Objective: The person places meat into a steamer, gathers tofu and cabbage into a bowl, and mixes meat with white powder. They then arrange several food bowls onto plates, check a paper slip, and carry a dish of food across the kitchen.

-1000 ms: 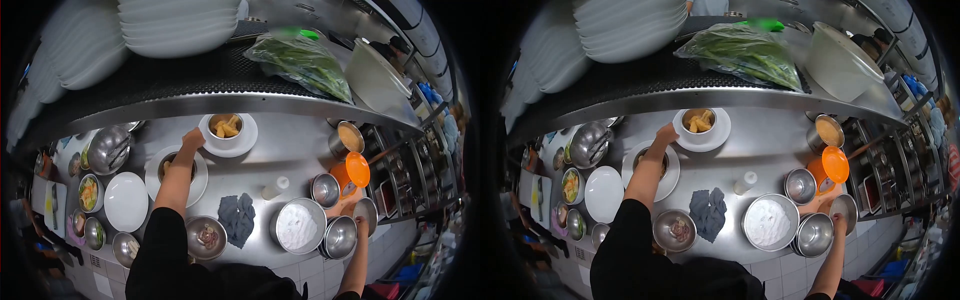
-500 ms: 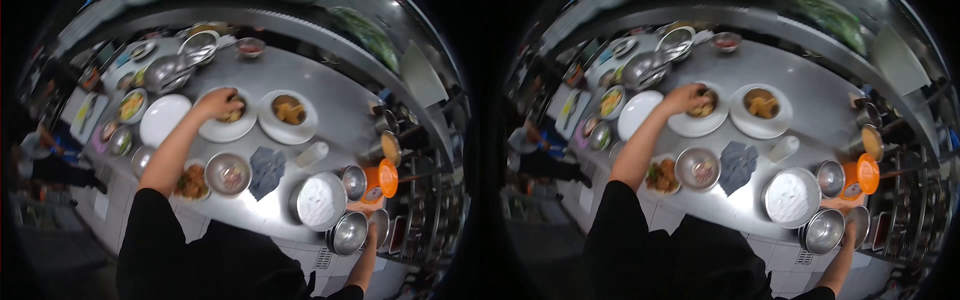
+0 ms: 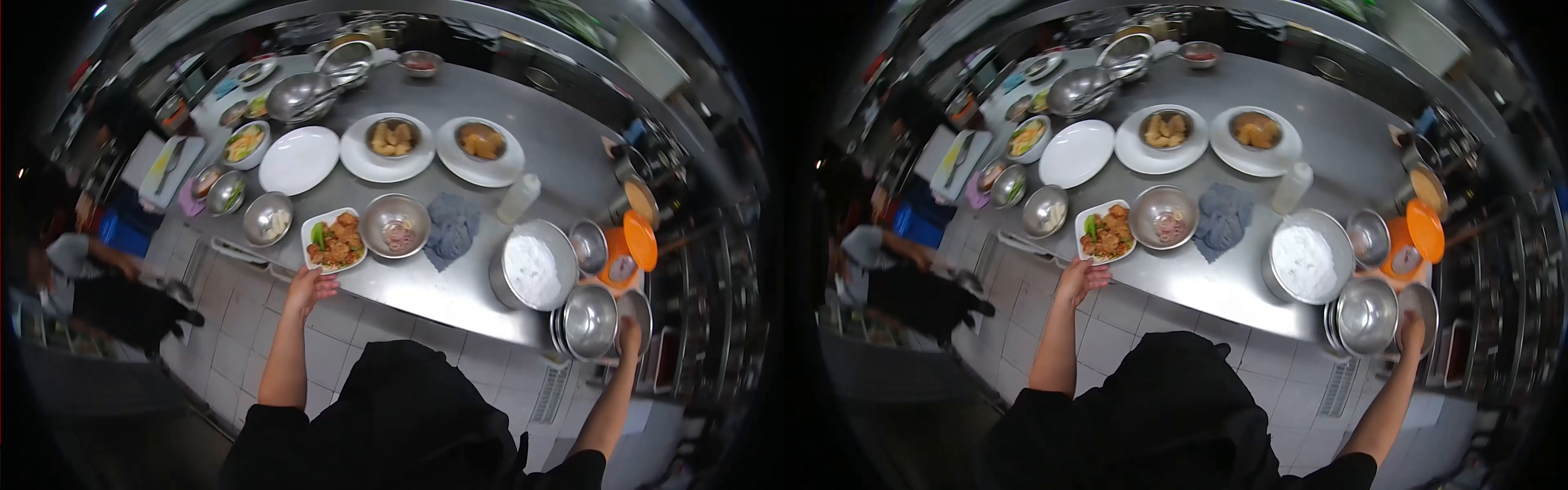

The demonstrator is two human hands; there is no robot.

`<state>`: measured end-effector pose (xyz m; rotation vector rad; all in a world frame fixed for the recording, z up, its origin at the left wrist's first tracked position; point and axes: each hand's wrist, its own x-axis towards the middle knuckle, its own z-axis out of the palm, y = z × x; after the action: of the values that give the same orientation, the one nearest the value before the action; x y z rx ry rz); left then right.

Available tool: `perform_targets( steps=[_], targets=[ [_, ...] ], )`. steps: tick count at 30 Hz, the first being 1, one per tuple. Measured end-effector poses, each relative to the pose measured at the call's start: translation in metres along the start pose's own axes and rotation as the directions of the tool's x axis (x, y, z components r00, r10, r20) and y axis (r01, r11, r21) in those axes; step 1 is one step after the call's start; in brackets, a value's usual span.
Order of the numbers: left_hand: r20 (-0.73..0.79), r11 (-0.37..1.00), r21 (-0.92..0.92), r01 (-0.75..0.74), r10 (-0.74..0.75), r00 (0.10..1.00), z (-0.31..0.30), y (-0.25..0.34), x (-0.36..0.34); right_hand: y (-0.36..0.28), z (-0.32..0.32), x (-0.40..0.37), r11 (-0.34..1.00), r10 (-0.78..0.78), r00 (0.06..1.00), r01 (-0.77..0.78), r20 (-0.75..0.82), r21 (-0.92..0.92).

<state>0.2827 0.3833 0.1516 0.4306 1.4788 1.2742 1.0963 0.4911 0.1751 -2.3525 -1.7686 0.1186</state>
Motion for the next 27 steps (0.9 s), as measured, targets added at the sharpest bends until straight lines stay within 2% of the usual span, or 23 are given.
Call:
perform_targets(
  steps=[1,2,3,4,5,6,7,8,9,10,12,14,16,17,19,20,21,22,23,25,27],
  targets=[
    [0.004,0.985,-0.173,-0.026,0.027,1.0,0.006,-0.008,0.007,-0.012,-0.011,-0.011,0.998,0.056,0.998,-0.056,-0.042,-0.012],
    [0.008,0.988,-0.148,-0.037,0.038,0.999,0.005,-0.01,0.009,0.009,0.0,-0.015,0.994,0.036,0.991,-0.022,-0.132,0.104],
    [0.03,0.992,-0.118,-0.043,0.046,0.998,-0.001,-0.009,0.012,-0.029,-0.028,-0.041,0.984,0.16,0.977,-0.146,-0.141,0.103],
    [0.025,0.994,-0.102,-0.043,0.046,0.999,-0.006,-0.01,0.013,-0.045,-0.043,-0.064,0.969,0.198,0.963,-0.164,-0.185,0.184],
    [0.028,0.996,-0.083,-0.045,0.048,0.998,-0.009,-0.01,0.009,-0.037,-0.039,-0.077,0.975,0.204,0.926,-0.165,-0.317,0.146],
    [-0.041,0.998,-0.024,-0.053,0.052,0.998,-0.009,-0.006,-0.005,-0.044,-0.045,-0.102,0.977,0.198,0.876,-0.138,-0.44,0.165],
    [-0.048,0.997,-0.001,-0.082,0.082,0.996,-0.029,-0.018,-0.002,-0.05,-0.05,-0.127,0.976,0.195,0.823,-0.107,-0.533,0.191],
    [-0.054,0.997,0.064,-0.051,0.055,0.997,-0.039,-0.016,-0.012,-0.058,-0.055,-0.147,0.949,0.316,0.786,-0.255,-0.531,0.188],
    [0.009,0.995,0.082,-0.056,0.055,0.998,-0.048,-0.018,-0.022,-0.034,-0.041,-0.164,0.96,0.28,0.747,-0.231,-0.603,0.159],
    [-0.02,0.989,0.147,-0.029,0.032,0.999,-0.059,-0.02,-0.03,-0.026,-0.031,-0.187,0.955,0.295,0.706,-0.247,-0.644,0.167],
    [0.135,0.98,0.199,-0.008,-0.019,0.991,-0.079,-0.027,-0.042,-0.029,-0.026,-0.242,0.805,0.569,0.678,-0.575,-0.466,0.147],
    [0.25,0.968,0.249,0.017,-0.081,0.965,-0.059,-0.023,-0.054,0.011,0.01,-0.305,0.658,0.716,0.605,-0.751,-0.35,0.049],
    [0.317,0.945,0.322,0.054,-0.161,0.935,-0.021,-0.023,-0.084,0.041,0.05,-0.381,0.442,0.885,0.389,-0.876,-0.257,0.195],
    [0.344,0.939,0.339,0.05,-0.173,0.923,-0.002,-0.03,-0.091,0.051,0.065,-0.422,0.361,0.923,0.326,-0.919,-0.206,0.158],
    [0.42,0.917,0.395,0.064,-0.242,0.875,0.043,-0.049,-0.105,0.076,0.119,-0.515,0.259,0.962,0.252,-0.964,-0.105,0.059],
    [0.481,0.899,0.435,0.049,-0.278,0.831,0.071,-0.062,-0.112,0.078,0.13,-0.553,0.204,0.974,0.2,-0.979,0.107,-0.025],
    [0.505,0.89,0.452,0.053,-0.305,0.807,0.096,-0.081,-0.116,0.102,0.178,-0.609,0.438,0.878,0.385,-0.886,0.285,-0.152],
    [0.527,0.88,0.472,0.057,-0.334,0.782,0.121,-0.103,-0.121,0.101,0.206,-0.644,0.387,0.861,0.25,-0.887,0.443,-0.251],
    [0.594,0.873,0.484,0.058,-0.376,0.711,0.151,-0.117,-0.132,0.094,0.219,-0.677,0.407,0.807,0.24,-0.888,0.54,-0.214],
    [0.634,0.84,0.54,0.05,-0.445,0.632,0.207,-0.165,-0.143,0.088,0.247,-0.731,0.341,0.777,0.159,-0.92,0.609,-0.196],
    [0.661,0.819,0.574,0.032,-0.486,0.572,0.256,-0.209,-0.162,0.071,0.227,-0.75,-0.093,0.84,-0.15,-0.987,0.521,-0.133]
  ],
)
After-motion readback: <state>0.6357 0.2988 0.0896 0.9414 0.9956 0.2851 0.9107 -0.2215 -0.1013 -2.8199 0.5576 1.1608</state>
